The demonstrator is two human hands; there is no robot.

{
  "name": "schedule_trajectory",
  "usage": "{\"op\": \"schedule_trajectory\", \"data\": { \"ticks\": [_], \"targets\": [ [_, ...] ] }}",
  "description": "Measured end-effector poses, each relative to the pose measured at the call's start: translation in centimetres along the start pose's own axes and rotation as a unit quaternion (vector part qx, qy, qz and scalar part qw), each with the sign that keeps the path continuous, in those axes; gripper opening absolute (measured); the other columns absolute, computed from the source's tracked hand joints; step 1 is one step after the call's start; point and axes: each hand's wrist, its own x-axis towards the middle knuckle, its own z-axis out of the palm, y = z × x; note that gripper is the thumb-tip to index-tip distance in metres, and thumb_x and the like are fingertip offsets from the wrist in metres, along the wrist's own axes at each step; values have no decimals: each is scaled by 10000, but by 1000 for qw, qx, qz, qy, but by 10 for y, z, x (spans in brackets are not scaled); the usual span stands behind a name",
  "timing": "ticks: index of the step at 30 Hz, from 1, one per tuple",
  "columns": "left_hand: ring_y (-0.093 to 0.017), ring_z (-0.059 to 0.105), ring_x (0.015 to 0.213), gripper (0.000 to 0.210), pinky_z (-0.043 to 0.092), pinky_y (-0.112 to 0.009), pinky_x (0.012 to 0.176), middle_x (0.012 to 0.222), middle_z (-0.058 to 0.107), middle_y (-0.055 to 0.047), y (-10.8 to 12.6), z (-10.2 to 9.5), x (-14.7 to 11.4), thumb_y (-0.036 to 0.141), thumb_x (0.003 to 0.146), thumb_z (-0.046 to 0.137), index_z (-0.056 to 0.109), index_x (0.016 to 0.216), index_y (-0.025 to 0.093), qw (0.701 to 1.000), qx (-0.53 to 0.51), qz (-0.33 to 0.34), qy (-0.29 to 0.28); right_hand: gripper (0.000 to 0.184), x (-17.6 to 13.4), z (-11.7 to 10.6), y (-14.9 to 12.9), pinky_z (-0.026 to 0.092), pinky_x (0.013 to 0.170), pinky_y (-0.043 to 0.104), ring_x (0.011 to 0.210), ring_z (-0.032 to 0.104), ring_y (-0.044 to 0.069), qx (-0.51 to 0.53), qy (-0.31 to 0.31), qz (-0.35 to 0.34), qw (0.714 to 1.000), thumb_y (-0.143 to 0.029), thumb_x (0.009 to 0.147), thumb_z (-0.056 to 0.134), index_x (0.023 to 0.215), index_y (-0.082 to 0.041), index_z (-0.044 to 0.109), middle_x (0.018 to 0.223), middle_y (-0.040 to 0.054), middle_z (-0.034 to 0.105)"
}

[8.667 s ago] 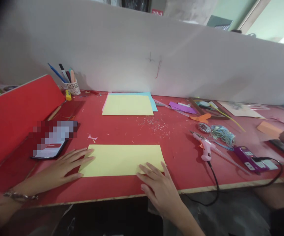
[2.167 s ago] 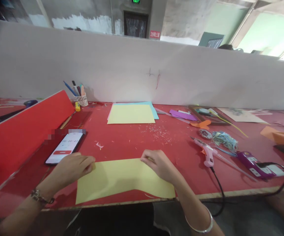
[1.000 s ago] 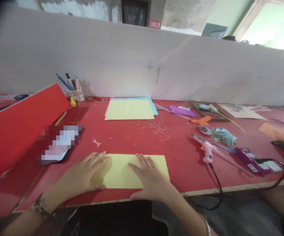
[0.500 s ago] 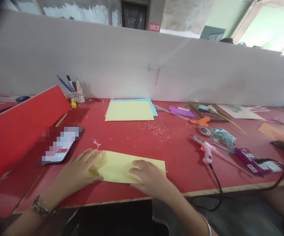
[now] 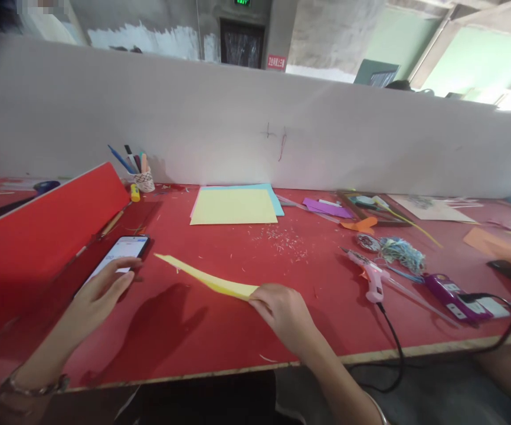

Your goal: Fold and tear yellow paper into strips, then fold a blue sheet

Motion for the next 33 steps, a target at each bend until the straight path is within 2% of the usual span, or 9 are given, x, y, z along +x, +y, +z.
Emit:
{"op": "schedule_trajectory", "data": {
  "ticks": [3, 5, 11, 16, 20, 23, 28, 30, 33],
  "targets": [
    [-202, 597, 716, 417, 447, -294, 684, 743, 636, -31, 11, 6, 4, 547, 719, 358, 558, 789, 187, 993, -23, 5, -113, 212, 5, 0, -8, 343, 541, 193, 613, 529, 109, 28, -23, 8, 999, -248, 803, 412, 680, -180, 571, 660, 11, 590],
    [-208, 601, 705, 409, 442, -295, 679, 714, 644, -19, 19, 12, 7, 534, 730, 362, 579, 793, 193, 988, -27, 3, -150, 170, 9, 1, -14, 305, 501, 182, 562, 491, 91, 30, -40, 25, 998, -245, 767, 463, 628, -175, 529, 612, -12, 555],
    [-225, 589, 681, 438, 445, -287, 616, 642, 640, -33, 28, 20, 14, 542, 722, 358, 596, 667, 179, 991, -73, -13, -112, 323, 16, 8, -25, 176, 439, 187, 458, 288, 51, 34, -58, -6, 998, -290, 726, 510, 508, -168, 307, 496, -64, 326],
    [-222, 594, 766, 361, 455, -285, 653, 786, 649, -39, 24, 32, 21, 487, 696, 445, 578, 819, 175, 980, -111, -26, -166, 405, 21, 10, -32, 159, 439, 203, 452, 222, 49, 108, -88, -39, 989, -330, 778, 437, 496, -169, 195, 498, -60, 217],
    [-210, 596, 759, 359, 456, -305, 681, 861, 641, -63, 23, 47, 27, 450, 701, 428, 556, 850, 149, 966, -152, -50, -203, 372, 24, 9, -37, 165, 436, 200, 465, 215, 50, 173, -103, -13, 979, -308, 795, 383, 512, -174, 183, 516, -55, 190],
    [-217, 588, 787, 357, 445, -321, 700, 869, 639, -84, 24, 52, 32, 442, 686, 433, 562, 805, 131, 962, -185, -52, -192, 335, 27, 7, -34, 168, 429, 196, 470, 216, 51, 206, -80, 31, 975, -305, 787, 368, 524, -180, 202, 524, -54, 184],
    [-180, 572, 638, 248, 430, -290, 611, 623, 616, -29, 25, 51, 47, 369, 623, 489, 565, 649, 135, 961, -225, -58, -148, 290, 40, -5, -8, 244, 419, 180, 452, 310, 50, 293, -18, 107, 950, -366, 731, 407, 529, -179, 313, 505, -61, 295],
    [-154, 547, 594, 201, 410, -258, 575, 554, 572, 6, 27, 51, 56, 344, 601, 488, 538, 585, 150, 965, -233, -62, -102, 290, 48, -13, 8, 282, 427, 184, 443, 341, 54, 321, -25, 127, 938, -402, 691, 448, 537, -180, 342, 494, -66, 334],
    [-132, 527, 600, 192, 388, -228, 569, 544, 538, 33, 32, 54, 70, 353, 591, 469, 500, 549, 168, 967, -243, -53, -54, 233, 64, -24, 26, 401, 557, 237, 604, 511, 112, 361, -60, 134, 921, -402, 647, 520, 683, -179, 464, 662, -18, 539]
  ]
}}
